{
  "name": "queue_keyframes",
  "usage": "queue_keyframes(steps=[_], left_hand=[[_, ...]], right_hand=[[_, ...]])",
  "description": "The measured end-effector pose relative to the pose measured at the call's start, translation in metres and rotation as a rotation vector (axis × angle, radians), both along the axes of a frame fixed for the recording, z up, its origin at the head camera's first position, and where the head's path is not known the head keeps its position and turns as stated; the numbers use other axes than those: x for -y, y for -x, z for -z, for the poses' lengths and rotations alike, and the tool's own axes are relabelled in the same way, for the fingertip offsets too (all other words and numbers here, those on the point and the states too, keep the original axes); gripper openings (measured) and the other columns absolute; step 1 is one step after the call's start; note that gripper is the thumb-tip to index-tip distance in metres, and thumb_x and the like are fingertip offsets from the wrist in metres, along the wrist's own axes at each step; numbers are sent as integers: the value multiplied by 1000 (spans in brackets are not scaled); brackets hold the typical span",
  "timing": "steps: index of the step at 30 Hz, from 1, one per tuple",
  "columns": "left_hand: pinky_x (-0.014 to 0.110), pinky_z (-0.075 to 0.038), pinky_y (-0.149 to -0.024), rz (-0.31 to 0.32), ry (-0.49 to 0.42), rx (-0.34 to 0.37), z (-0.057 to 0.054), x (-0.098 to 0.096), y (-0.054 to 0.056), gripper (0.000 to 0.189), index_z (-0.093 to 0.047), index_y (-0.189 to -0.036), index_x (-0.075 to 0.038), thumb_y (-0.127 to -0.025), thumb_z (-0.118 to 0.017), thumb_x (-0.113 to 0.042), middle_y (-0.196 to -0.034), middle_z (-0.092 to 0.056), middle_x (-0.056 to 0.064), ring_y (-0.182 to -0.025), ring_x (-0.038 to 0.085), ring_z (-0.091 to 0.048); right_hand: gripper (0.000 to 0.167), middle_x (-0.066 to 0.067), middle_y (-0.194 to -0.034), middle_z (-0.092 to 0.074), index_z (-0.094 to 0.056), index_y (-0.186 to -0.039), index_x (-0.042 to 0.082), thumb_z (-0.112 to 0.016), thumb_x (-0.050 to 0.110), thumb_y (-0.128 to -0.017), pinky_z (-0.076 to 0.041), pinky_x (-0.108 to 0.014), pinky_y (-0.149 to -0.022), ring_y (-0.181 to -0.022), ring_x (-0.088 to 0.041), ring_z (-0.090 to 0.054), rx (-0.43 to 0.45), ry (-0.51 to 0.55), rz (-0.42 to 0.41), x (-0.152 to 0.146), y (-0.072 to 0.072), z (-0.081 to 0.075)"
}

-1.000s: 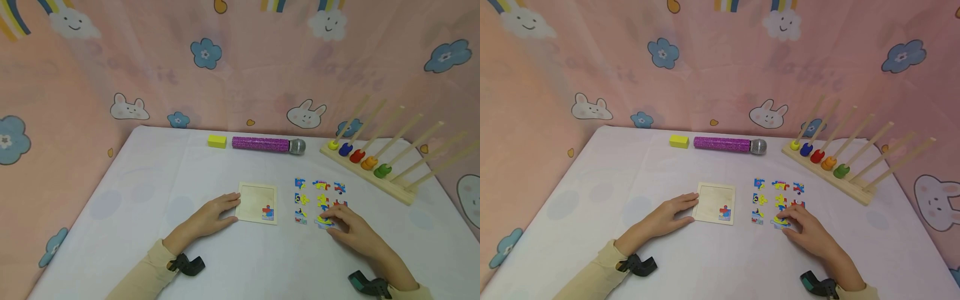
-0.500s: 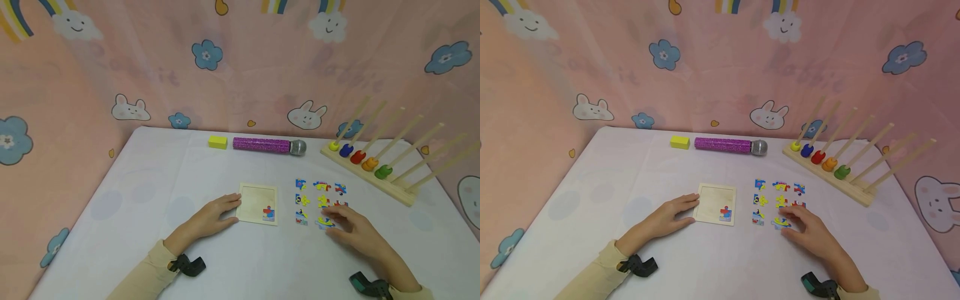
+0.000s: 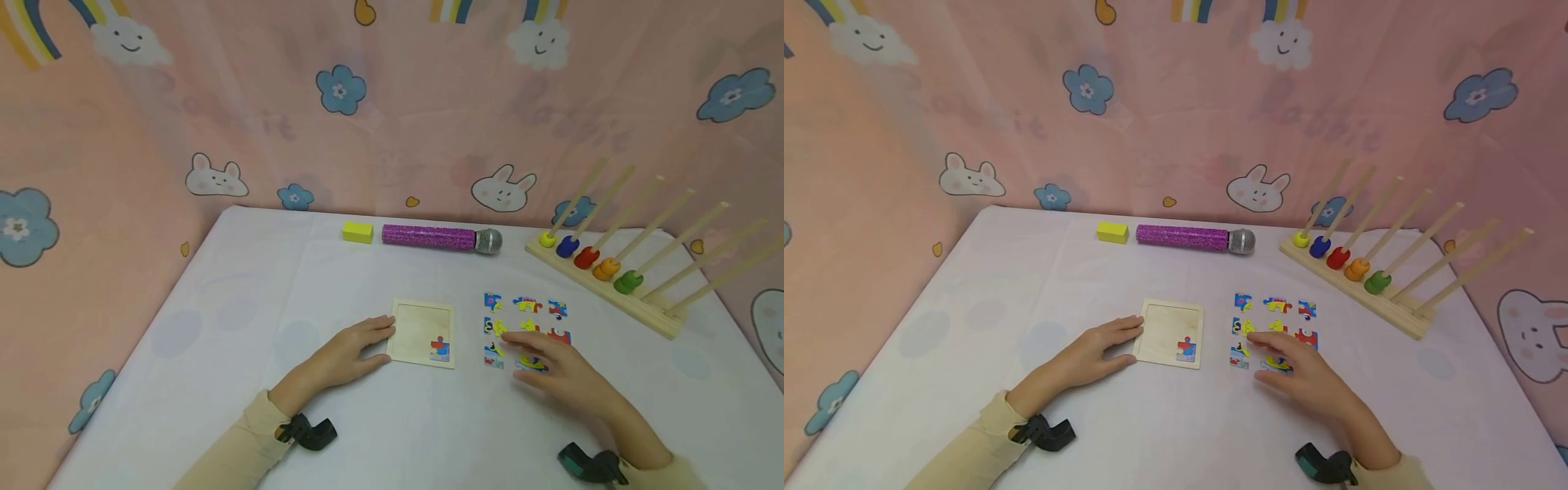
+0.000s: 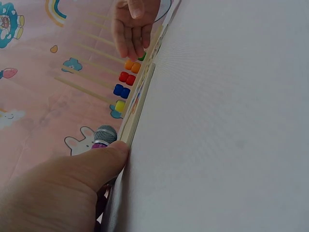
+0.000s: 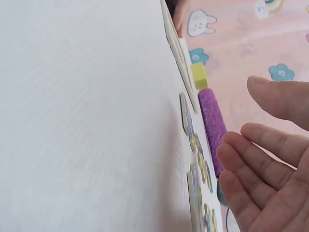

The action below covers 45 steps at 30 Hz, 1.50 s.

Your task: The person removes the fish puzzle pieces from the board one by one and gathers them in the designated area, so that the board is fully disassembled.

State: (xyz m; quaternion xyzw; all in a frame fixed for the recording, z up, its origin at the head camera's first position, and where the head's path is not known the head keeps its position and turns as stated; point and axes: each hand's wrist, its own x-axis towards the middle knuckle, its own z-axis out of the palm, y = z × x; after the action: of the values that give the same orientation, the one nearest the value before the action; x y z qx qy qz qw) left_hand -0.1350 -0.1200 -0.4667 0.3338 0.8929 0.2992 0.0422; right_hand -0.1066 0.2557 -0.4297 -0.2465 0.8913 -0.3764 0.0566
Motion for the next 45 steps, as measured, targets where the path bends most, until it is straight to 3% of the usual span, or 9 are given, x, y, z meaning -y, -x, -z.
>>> queue_keyframes(steps=[5,7,11,18,24,33,45], left_hand=[[37,-36,-112,6,-2,0,1,-1,1,54,-50,-136,-3,-91,-65,-26,-148,-42,5,-138,20,-37],[37,-37,-112,8,-1,-1,1,-1,1,54,-50,-136,-3,-91,-64,-27,-148,-42,5,-138,20,-37],[37,-37,-112,12,5,-5,1,-2,2,54,-50,-137,-3,-91,-64,-27,-149,-41,4,-138,19,-37],[37,-36,-112,11,6,6,-1,-3,2,53,-50,-136,-3,-91,-64,-27,-148,-42,5,-138,21,-37],[37,-35,-112,4,5,20,-3,-3,1,53,-50,-136,-4,-91,-64,-27,-148,-42,4,-138,20,-37],[38,-36,-112,-5,-2,31,-4,-3,0,53,-50,-136,-4,-91,-65,-27,-148,-42,4,-138,21,-37],[37,-36,-112,-2,-4,20,-2,-1,0,53,-51,-136,-3,-91,-64,-27,-148,-42,4,-138,20,-37]], right_hand=[[48,0,-131,-59,-55,-131,15,-69,25,-87,-49,-27,-98,-118,-8,-55,46,-32,-16,20,6,-3],[48,0,-131,-59,-55,-131,14,-69,25,-87,-49,-36,-99,-118,-15,-56,54,-27,-31,29,9,-4],[49,-1,-129,-59,-55,-131,13,-70,26,-86,-48,-42,-99,-117,-21,-56,63,-43,-62,46,14,-4],[50,-4,-133,-55,-55,-131,10,-71,22,-85,-44,-49,-103,-123,-25,-51,101,-57,-65,73,21,1],[46,-7,-129,-57,-58,-127,8,-72,20,-84,-43,-50,-104,-123,-28,-51,29,-66,-79,85,27,8],[41,-8,-129,-55,-61,-122,5,-72,18,-84,-41,-52,-105,-124,-30,-48,-20,-111,-54,94,23,14],[38,-5,-127,-56,-59,-118,9,-74,14,-82,-42,-50,-105,-122,-27,-50,-20,-32,-20,97,22,18]])
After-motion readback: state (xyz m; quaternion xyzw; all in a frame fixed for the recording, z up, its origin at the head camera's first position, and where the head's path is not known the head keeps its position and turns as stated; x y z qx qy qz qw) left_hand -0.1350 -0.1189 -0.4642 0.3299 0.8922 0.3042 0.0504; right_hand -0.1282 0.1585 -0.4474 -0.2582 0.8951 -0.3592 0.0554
